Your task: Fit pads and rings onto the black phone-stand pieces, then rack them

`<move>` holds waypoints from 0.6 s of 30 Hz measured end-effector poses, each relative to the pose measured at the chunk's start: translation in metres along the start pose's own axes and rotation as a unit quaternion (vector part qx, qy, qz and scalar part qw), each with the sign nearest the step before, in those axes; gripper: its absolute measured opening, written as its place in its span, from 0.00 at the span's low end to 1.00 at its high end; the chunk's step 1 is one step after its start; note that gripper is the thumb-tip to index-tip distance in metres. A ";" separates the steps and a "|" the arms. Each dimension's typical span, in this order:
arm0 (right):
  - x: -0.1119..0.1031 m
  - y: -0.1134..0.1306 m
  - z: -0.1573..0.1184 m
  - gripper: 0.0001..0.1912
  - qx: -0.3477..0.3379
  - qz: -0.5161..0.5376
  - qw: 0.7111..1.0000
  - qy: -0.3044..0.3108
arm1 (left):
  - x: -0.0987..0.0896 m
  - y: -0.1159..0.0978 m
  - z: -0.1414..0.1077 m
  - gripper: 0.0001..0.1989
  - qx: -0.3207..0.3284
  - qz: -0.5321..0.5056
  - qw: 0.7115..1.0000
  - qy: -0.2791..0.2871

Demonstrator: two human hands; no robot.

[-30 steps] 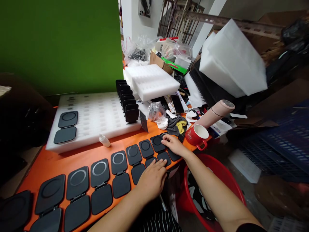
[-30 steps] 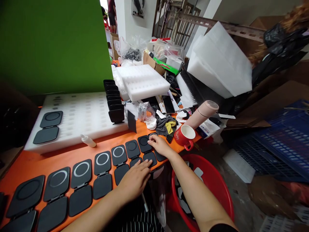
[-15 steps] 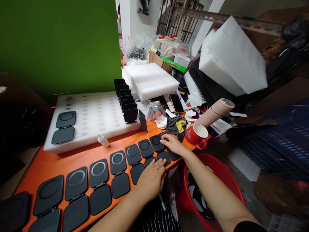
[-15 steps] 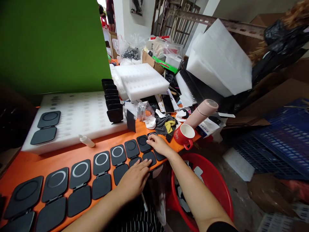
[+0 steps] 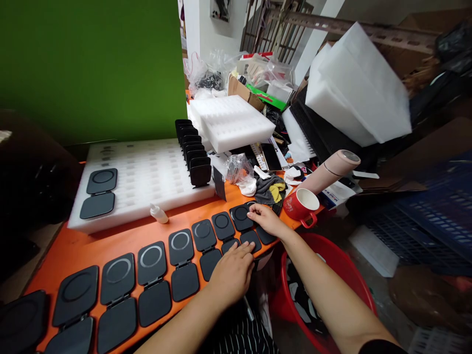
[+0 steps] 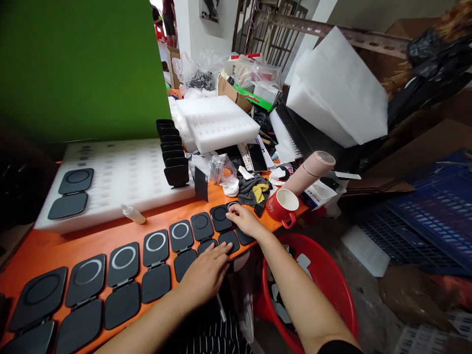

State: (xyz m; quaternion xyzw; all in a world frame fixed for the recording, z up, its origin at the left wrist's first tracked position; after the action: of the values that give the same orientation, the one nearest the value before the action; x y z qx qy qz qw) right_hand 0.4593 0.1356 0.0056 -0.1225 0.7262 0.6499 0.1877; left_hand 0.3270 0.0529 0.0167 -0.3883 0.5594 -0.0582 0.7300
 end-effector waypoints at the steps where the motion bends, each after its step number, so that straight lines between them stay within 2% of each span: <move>1: 0.001 0.001 0.000 0.10 -0.003 -0.004 1.000 0.003 | 0.000 0.000 0.000 0.13 0.000 0.001 1.000 0.000; 9: 0.002 0.007 -0.001 0.09 -0.020 -0.064 0.998 -0.004 | 0.003 0.002 0.000 0.13 0.000 0.006 1.000 -0.007; 18: 0.003 0.006 0.000 0.08 -0.022 -0.073 0.997 -0.012 | 0.003 0.002 0.000 0.14 0.002 0.011 1.000 -0.009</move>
State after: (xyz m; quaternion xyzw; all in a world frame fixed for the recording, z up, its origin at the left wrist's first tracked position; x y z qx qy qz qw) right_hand 0.4540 0.1363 0.0102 -0.1715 0.6986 0.6518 0.2401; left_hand 0.3271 0.0529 0.0131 -0.3810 0.5571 -0.0479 0.7363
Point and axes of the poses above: each hand's wrist, its own z-axis towards the middle knuckle, its own x-axis out of the palm, y = z × x, the point moved 9 cm from there along z, towards the middle knuckle, and after that the axes turned 1 degree about -y, right-handed, at the moved point
